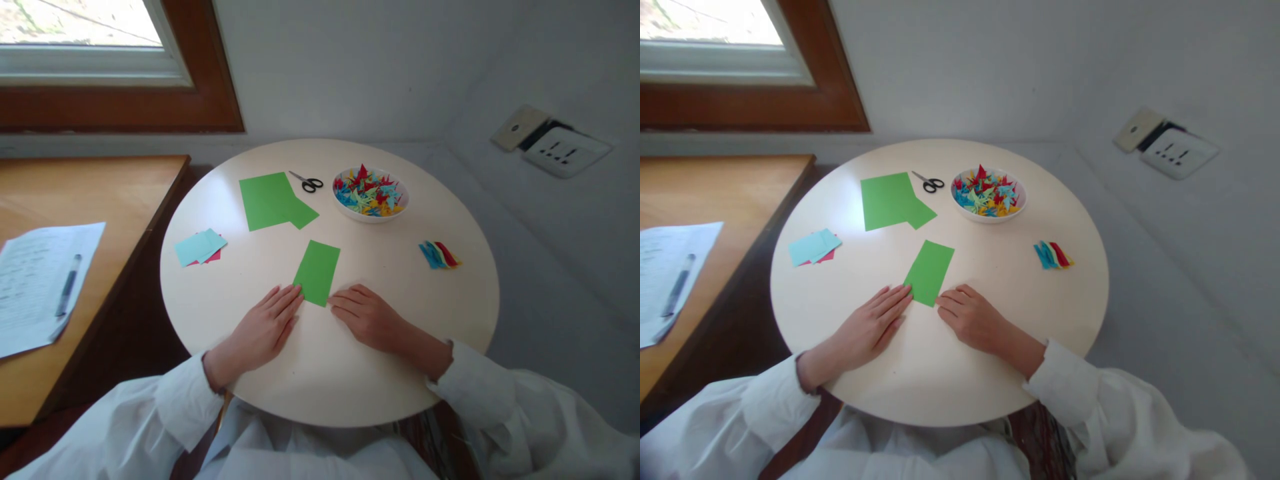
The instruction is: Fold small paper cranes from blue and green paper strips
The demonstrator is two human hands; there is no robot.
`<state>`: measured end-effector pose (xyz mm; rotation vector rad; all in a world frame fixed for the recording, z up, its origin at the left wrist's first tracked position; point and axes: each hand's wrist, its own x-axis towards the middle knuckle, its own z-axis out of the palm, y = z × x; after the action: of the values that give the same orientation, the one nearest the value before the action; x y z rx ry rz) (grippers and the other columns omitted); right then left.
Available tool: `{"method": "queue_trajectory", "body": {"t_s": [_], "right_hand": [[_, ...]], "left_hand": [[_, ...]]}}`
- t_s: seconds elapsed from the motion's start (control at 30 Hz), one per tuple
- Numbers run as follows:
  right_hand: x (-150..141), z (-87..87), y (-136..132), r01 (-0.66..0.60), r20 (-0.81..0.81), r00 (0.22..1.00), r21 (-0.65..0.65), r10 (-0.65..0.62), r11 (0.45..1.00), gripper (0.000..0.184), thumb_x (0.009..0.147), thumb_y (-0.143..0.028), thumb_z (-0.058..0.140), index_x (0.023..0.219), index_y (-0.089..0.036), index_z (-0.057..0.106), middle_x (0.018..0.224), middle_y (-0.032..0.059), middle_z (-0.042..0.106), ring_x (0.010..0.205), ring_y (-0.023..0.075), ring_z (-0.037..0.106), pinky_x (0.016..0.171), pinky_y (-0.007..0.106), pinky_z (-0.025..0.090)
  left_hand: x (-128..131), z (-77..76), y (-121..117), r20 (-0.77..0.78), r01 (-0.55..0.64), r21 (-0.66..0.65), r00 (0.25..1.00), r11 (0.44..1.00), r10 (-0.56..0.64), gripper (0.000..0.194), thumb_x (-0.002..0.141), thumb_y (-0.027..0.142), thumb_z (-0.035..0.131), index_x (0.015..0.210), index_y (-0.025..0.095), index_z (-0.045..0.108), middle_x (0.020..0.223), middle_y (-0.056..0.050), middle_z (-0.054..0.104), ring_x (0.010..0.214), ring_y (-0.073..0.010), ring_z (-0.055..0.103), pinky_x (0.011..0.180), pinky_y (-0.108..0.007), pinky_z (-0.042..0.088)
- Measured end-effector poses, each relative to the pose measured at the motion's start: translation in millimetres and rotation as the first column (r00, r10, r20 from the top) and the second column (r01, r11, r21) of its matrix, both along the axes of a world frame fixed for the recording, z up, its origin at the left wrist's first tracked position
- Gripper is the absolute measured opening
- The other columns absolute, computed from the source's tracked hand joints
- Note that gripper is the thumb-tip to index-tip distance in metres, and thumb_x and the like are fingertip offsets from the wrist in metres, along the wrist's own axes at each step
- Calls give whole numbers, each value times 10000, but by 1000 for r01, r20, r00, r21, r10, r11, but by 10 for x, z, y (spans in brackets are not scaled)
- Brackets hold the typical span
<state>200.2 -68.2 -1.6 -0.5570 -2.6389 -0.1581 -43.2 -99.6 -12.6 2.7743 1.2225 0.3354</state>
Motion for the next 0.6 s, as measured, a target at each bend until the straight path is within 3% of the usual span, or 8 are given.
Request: {"method": "queue_trajectory", "body": {"t_s": [0.13,0.27,0.4,0.6], "right_hand": [[-41,-41,-45,66,-57,996,-31,-68,997,279,877,-80,400,1032,-86,631,1067,117,681,1018,202,599,868,364,493],[-85,-85,-70,81,1,997,-137,-82,987,320,856,-78,407,1103,-94,609,1151,123,647,1079,205,583,920,392,479],[-85,-103,-45,72,-21,997,-157,-76,985,317,834,-58,426,1074,-98,629,1139,127,653,1061,212,597,902,395,494],[-65,-105,9,31,-54,998,-145,-39,989,294,854,-65,431,1050,-129,641,1105,101,674,1027,184,618,888,366,506]], "left_hand": [[7,6,0,-8,4,8,1000,1000,-3,417,940,248,339,1317,91,423,1377,-131,454,1294,-226,389,1088,-439,319],[0,37,28,-56,22,47,998,999,-19,401,936,243,352,1299,103,447,1341,-140,493,1256,-237,435,1075,-456,323],[-15,97,138,-73,129,127,990,983,-121,332,918,190,380,1204,151,545,1257,-134,553,1175,-242,494,1031,-464,353],[-6,207,367,-117,317,154,946,936,-301,290,929,158,361,1089,140,603,976,-106,625,910,-197,558,811,-350,455]]}}
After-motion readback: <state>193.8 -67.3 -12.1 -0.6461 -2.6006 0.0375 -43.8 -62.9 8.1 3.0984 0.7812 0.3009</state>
